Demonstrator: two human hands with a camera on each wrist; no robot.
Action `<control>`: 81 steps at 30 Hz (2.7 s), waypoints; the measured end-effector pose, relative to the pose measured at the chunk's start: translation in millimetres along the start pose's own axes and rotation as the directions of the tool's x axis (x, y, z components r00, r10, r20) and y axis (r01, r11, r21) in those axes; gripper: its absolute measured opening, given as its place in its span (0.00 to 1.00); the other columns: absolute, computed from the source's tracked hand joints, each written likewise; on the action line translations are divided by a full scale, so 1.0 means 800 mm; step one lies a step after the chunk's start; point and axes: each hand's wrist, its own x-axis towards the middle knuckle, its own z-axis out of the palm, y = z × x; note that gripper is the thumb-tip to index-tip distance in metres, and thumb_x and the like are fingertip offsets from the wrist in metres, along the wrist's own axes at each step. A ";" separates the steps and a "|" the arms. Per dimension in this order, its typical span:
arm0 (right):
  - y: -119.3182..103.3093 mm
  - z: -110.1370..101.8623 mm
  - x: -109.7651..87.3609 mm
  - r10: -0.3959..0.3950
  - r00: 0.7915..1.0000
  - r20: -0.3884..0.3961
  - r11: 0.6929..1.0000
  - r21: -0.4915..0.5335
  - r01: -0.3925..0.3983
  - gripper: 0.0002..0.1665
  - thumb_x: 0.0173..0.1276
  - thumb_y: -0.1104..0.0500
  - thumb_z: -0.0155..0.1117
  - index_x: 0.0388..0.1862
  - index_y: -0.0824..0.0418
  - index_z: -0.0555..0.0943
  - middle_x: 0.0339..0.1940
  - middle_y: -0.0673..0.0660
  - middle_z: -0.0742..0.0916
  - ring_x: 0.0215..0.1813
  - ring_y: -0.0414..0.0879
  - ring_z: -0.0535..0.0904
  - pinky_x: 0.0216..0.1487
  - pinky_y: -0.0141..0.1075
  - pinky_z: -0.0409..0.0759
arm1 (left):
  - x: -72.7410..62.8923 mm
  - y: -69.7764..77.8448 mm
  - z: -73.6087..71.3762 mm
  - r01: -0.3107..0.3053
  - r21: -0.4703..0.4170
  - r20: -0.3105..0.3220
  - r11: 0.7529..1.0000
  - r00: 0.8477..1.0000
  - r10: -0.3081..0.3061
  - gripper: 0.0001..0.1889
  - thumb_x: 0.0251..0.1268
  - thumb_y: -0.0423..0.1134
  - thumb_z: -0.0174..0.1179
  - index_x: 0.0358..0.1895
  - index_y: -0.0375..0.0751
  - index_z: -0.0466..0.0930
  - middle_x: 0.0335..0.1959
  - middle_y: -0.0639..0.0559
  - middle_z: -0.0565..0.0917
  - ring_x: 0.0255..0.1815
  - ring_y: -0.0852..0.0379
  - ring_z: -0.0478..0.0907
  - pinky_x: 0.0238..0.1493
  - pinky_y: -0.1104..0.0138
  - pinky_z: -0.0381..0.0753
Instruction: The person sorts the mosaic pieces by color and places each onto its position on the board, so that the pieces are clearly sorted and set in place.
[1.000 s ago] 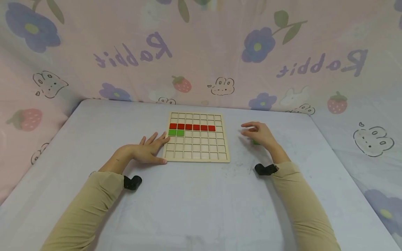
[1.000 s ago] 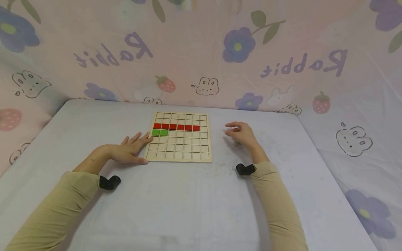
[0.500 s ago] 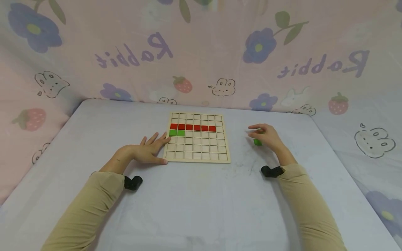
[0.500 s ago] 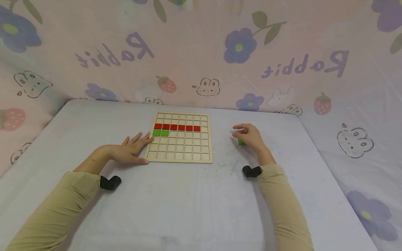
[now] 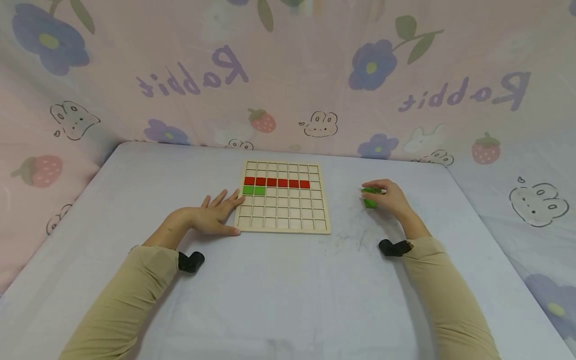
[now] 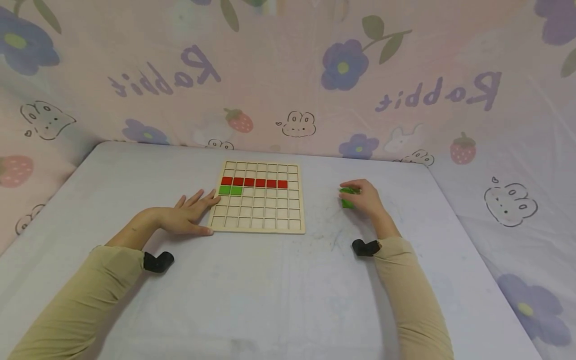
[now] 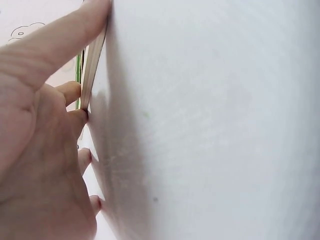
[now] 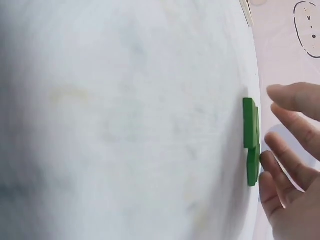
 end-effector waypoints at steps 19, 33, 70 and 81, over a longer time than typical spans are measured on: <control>0.000 0.004 0.003 0.076 0.997 0.013 0.995 -0.059 -0.075 0.24 0.68 0.57 0.62 0.61 0.66 0.76 0.58 0.69 0.74 0.55 0.59 0.69 0.52 0.47 0.69 | -0.003 0.002 0.000 -0.009 -0.011 -0.002 1.000 1.000 0.009 0.49 0.66 0.58 0.56 0.78 0.43 0.33 0.78 0.41 0.27 0.76 0.39 0.18 0.69 0.39 0.19; -0.002 0.008 0.004 0.060 0.998 0.020 0.998 -0.015 -0.060 0.23 0.68 0.58 0.62 0.59 0.66 0.77 0.55 0.68 0.81 0.53 0.57 0.76 0.42 0.29 0.73 | -0.001 -0.002 0.003 -0.008 -0.017 -0.012 1.000 1.000 0.008 0.50 0.64 0.60 0.55 0.78 0.45 0.34 0.78 0.43 0.27 0.76 0.41 0.18 0.69 0.41 0.18; -0.037 0.033 0.022 -0.104 0.994 0.027 0.988 0.120 0.100 0.21 0.66 0.59 0.65 0.56 0.64 0.80 0.58 0.65 0.81 0.58 0.58 0.75 0.60 0.50 0.73 | 0.002 -0.001 0.003 -0.004 -0.001 -0.017 1.000 1.000 0.004 0.49 0.66 0.56 0.57 0.78 0.43 0.34 0.78 0.41 0.28 0.76 0.39 0.19 0.68 0.38 0.19; -0.053 0.046 0.029 -0.093 0.995 0.035 0.986 0.141 0.087 0.21 0.65 0.60 0.66 0.56 0.64 0.80 0.58 0.64 0.81 0.57 0.56 0.75 0.57 0.46 0.73 | 0.002 0.000 0.002 0.005 -0.013 -0.010 1.000 1.000 -0.005 0.50 0.65 0.57 0.57 0.78 0.44 0.33 0.78 0.42 0.27 0.76 0.40 0.18 0.68 0.39 0.18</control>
